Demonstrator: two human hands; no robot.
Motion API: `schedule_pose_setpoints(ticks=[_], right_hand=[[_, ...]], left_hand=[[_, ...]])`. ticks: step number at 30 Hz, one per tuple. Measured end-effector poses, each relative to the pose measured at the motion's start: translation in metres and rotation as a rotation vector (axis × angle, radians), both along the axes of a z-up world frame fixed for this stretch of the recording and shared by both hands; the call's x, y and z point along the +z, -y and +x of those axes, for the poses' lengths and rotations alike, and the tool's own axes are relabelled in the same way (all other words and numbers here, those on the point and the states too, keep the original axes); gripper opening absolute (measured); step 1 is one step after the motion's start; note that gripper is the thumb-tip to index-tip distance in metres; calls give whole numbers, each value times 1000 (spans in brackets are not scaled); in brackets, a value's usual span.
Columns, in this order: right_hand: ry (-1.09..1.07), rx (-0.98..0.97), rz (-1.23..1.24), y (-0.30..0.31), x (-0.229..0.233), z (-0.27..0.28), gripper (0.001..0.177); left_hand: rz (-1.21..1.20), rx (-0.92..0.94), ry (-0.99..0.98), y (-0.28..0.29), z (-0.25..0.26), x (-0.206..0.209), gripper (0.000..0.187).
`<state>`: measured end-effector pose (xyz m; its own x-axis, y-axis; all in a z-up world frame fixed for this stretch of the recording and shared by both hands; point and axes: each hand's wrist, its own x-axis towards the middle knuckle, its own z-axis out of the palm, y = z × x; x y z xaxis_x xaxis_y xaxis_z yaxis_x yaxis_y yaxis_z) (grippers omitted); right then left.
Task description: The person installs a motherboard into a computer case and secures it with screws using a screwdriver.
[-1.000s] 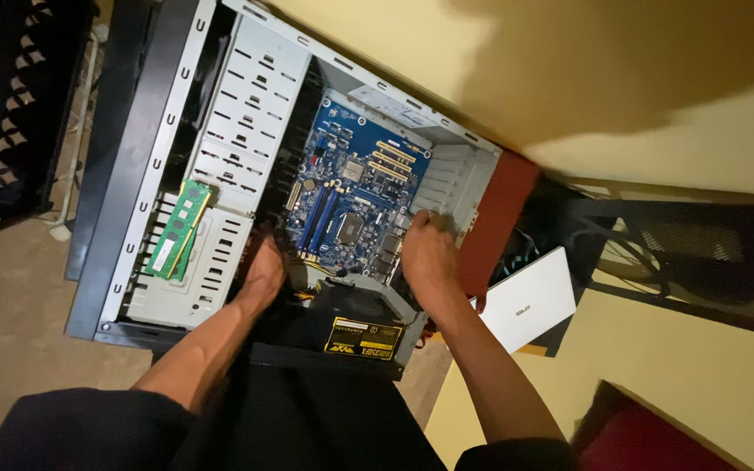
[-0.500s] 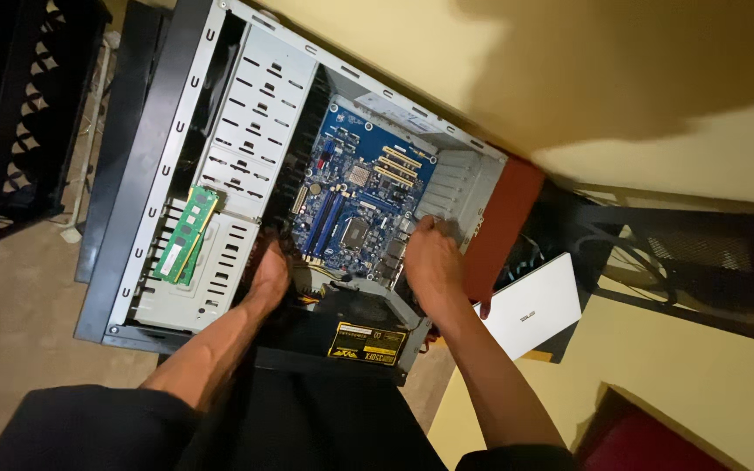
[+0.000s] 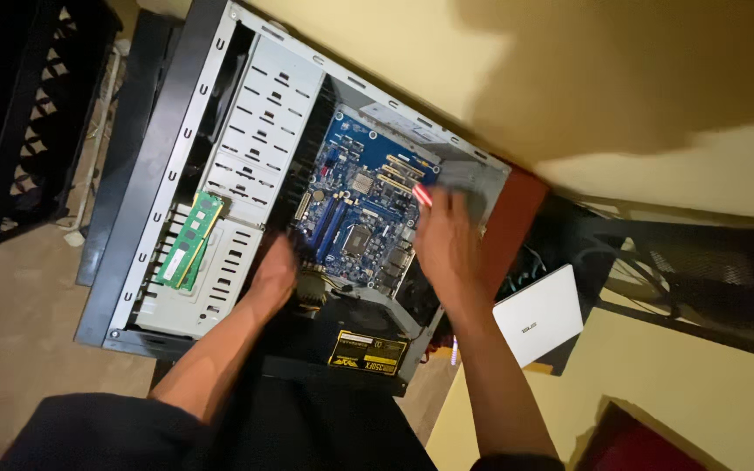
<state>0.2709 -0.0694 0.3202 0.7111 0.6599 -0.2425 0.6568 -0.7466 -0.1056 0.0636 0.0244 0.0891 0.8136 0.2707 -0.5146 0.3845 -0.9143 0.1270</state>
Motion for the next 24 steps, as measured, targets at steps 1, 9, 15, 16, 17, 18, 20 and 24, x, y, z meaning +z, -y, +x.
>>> schedule_pose_setpoints(ticks=[1,9,15,16,17,18,20,24], right_hand=[[-3,3,0,-2,-16,7,21],[44,-81,-24,-18,-110,49,24],[67,-33,9,-20,-89,54,23],[63,-33,2,-19,-88,51,23],[61,-43,-12,-21,-87,50,23],[58,-53,-26,-24,-85,49,23],[51,-25,-22,-29,-75,44,22],[27,-3,14,-37,-73,44,21]], left_hand=[[0,3,-3,-2,6,-2,22],[-532,972,-10,-7,90,-69,43],[-320,469,-134,-27,74,15,29],[-326,468,-140,-16,68,-4,29],[-457,654,-13,-8,65,-23,28],[-586,838,118,0,61,-42,30],[-604,867,147,-9,61,-18,28],[-676,964,263,-26,63,34,29]])
